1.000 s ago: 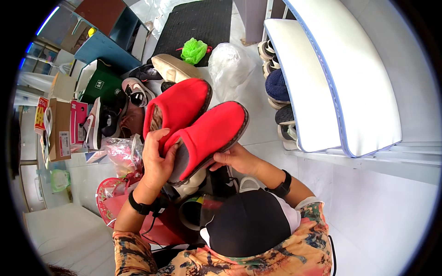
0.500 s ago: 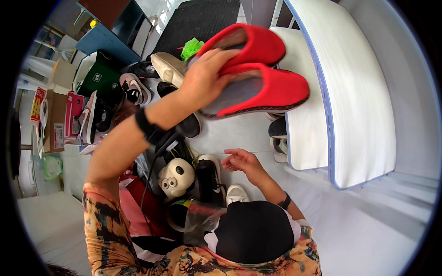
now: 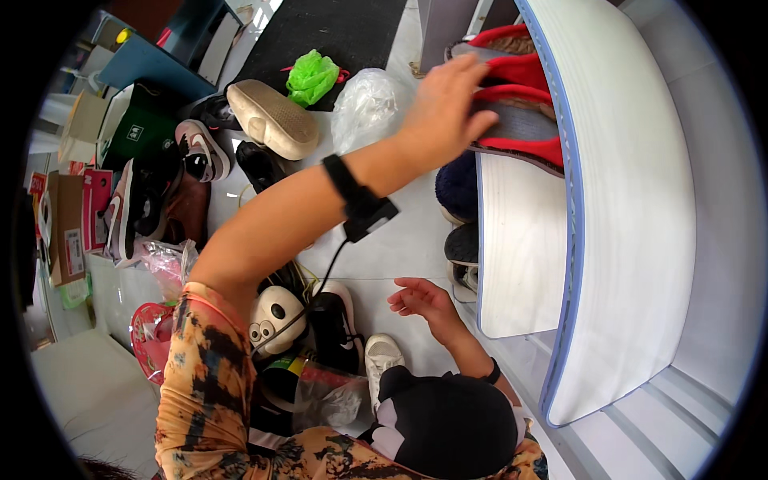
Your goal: The person organizes a collection of shoes from the floor onto a white plastic shelving unit, handling various sneakers, slippers, and loafers one by one.
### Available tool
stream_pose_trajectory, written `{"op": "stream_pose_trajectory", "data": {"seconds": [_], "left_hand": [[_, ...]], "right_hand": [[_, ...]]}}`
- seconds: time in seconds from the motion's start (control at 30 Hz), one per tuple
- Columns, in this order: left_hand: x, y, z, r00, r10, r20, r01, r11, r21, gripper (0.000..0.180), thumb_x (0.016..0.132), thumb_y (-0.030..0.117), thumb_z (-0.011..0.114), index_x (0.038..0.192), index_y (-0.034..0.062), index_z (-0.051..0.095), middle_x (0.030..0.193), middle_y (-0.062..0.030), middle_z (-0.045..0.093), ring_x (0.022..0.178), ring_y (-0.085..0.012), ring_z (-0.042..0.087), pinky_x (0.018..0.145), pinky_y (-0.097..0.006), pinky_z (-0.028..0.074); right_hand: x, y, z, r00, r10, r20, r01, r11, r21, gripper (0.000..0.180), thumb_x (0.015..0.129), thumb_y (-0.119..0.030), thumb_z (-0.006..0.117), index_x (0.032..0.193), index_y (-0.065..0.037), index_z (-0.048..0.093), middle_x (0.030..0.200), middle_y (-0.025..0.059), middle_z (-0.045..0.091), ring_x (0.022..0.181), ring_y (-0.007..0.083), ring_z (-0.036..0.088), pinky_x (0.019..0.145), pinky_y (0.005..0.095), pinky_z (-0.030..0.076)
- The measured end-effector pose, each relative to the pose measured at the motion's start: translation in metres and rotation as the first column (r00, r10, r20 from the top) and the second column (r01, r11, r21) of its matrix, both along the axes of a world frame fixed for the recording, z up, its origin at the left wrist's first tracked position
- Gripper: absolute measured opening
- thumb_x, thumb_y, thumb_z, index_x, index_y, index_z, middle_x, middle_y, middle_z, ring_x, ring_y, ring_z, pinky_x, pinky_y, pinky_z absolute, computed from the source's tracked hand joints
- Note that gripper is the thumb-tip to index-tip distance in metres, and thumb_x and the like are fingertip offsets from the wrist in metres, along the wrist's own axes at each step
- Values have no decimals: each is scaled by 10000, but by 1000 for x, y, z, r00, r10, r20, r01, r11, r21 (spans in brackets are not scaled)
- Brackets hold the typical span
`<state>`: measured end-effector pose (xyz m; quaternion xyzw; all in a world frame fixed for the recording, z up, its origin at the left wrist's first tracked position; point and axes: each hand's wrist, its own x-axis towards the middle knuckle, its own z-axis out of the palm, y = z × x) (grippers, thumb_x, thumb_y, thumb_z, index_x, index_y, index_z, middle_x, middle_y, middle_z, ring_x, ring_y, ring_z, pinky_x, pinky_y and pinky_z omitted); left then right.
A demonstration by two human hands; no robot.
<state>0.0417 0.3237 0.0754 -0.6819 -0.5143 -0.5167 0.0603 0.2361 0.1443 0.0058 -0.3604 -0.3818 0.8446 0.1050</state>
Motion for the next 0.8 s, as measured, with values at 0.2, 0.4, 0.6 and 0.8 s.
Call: {"op": "stream_pose_trajectory", "data": {"seconds": [0.2,0.4,0.6,0.8], "left_hand": [[-82,-47,-17,980,-90,-175,41,964,-262,439,752,91,649,1160,44,495,1215,-114,513,1076,-301,512,912,-366,431],[-222,-42,52,466,-195,-863,54,980,-193,472,719,140,682,1155,68,518,1204,-87,521,1084,-255,513,925,-344,432],[-248,-11,193,187,89,-978,-149,987,62,365,741,222,645,1060,67,557,1069,-99,580,1012,-258,538,856,-370,451],[-117,10,79,763,-258,-593,138,961,-239,661,721,380,698,1282,131,451,1311,-107,446,1209,-278,435,1000,-383,369]], "right_hand": [[3,5,-4,1000,3,-26,-1,998,59,327,899,-144,524,1196,-10,500,1001,122,627,902,181,601,797,296,475],[-15,9,-2,999,19,-48,-16,998,55,328,893,-136,530,1194,-10,505,993,119,628,889,178,604,786,294,477],[-31,17,6,996,50,-76,-44,997,66,323,881,-134,549,1179,-11,519,974,100,634,866,152,602,771,278,476],[-25,17,7,999,48,-19,-47,997,59,326,883,-160,557,1174,-15,525,971,96,634,864,159,606,769,281,475]]}}
